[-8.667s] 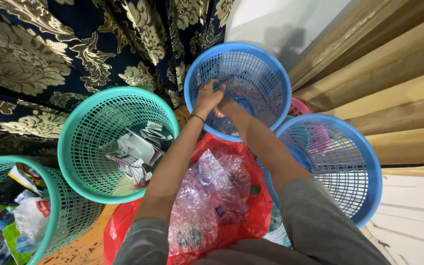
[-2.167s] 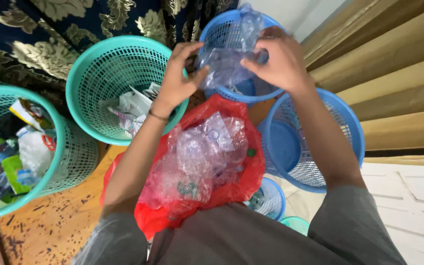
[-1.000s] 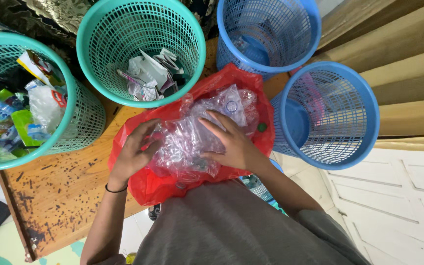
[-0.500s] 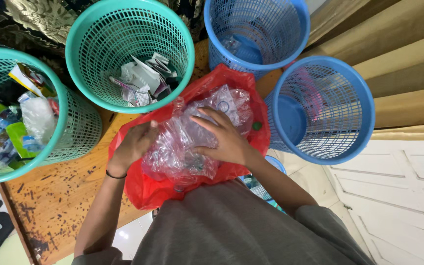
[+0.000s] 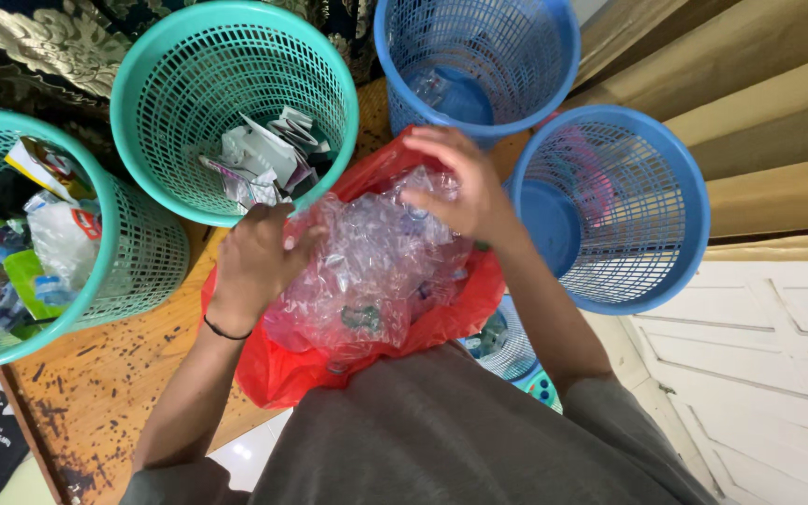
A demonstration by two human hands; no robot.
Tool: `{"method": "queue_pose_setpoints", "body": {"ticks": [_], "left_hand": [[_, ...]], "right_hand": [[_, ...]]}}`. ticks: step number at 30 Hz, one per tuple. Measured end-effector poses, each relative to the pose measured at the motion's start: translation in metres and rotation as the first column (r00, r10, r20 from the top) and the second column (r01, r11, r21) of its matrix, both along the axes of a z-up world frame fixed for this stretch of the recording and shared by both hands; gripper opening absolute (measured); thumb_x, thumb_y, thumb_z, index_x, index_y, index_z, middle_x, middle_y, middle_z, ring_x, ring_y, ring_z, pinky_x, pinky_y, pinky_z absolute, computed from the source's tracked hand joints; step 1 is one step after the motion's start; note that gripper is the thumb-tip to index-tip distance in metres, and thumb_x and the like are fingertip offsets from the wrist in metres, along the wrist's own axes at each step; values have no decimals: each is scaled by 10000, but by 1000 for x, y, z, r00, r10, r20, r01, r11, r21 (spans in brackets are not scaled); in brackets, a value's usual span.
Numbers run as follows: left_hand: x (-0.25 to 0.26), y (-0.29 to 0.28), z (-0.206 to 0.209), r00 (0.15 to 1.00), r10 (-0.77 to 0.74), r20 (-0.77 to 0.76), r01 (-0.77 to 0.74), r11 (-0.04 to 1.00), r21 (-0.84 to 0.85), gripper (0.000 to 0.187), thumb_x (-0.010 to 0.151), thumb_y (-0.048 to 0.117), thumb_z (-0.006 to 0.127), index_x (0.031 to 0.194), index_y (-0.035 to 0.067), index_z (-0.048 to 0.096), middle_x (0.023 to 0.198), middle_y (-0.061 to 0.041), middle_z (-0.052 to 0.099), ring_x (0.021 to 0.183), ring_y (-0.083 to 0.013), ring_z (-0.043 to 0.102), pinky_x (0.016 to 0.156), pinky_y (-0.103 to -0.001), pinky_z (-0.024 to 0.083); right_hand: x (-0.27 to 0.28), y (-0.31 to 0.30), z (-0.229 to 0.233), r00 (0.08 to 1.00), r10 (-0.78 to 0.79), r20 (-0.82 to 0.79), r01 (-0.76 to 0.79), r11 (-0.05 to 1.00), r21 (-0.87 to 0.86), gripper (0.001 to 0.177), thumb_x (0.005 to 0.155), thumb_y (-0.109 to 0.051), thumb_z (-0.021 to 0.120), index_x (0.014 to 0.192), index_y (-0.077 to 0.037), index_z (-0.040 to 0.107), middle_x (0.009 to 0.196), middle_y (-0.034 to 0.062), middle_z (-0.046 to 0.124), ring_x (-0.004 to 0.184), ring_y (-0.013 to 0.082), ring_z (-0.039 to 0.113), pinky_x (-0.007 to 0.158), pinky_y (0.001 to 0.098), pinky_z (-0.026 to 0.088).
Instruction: The person sorts plastic bottles and other items from a red plastic bag into multiple colored baskets. They then tie the red bag and place it on the floor, and later transfer items from a green basket into a black plastic bag.
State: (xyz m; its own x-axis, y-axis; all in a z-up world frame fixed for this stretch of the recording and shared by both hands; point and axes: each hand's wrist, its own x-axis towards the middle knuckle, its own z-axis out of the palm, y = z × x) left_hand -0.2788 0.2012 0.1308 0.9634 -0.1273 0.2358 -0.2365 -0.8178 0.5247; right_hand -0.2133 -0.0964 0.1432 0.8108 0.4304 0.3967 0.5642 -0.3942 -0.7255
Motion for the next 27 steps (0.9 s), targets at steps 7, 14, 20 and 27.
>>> {"method": "queue_pose_setpoints", "body": {"ticks": [7,14,20,27], "left_hand": [[59,-37,29,938,-344,-40,324,913,-249,321,831,264,861,988,14,737,854,-156,719,738,-305,699,681,-404,537],[154,-87,4,846,-533,31,476,725,-498,239,891,116,807,1067,-5,699,940,-124,741,828,-198,745,776,-308,610],[241,-110,-56,795,-585,162,586,667,-460,448,725,-112,506,1122,-23,693,986,-147,737,912,-243,730,827,-334,589],[328,-142,-136,870,-493,6,451,792,-412,334,760,-58,569,1044,1,735,899,-153,751,855,-256,740,783,-362,580]], "right_hand": [[59,-16,39,997,56,55,-52,995,-80,464,927,-191,836,1322,-25,657,1224,149,697,1154,287,696,1016,392,542],[116,-34,33,986,125,108,-89,953,-289,423,903,-188,847,1254,-9,692,1041,175,727,971,307,724,866,395,573],[193,-59,-28,974,215,70,-169,897,-408,403,825,-233,832,1147,-18,717,1023,194,744,948,328,741,839,416,573],[280,-65,-138,979,95,-182,-193,730,-656,450,810,-394,783,1077,-33,749,1005,204,752,945,390,724,862,464,568]]}}
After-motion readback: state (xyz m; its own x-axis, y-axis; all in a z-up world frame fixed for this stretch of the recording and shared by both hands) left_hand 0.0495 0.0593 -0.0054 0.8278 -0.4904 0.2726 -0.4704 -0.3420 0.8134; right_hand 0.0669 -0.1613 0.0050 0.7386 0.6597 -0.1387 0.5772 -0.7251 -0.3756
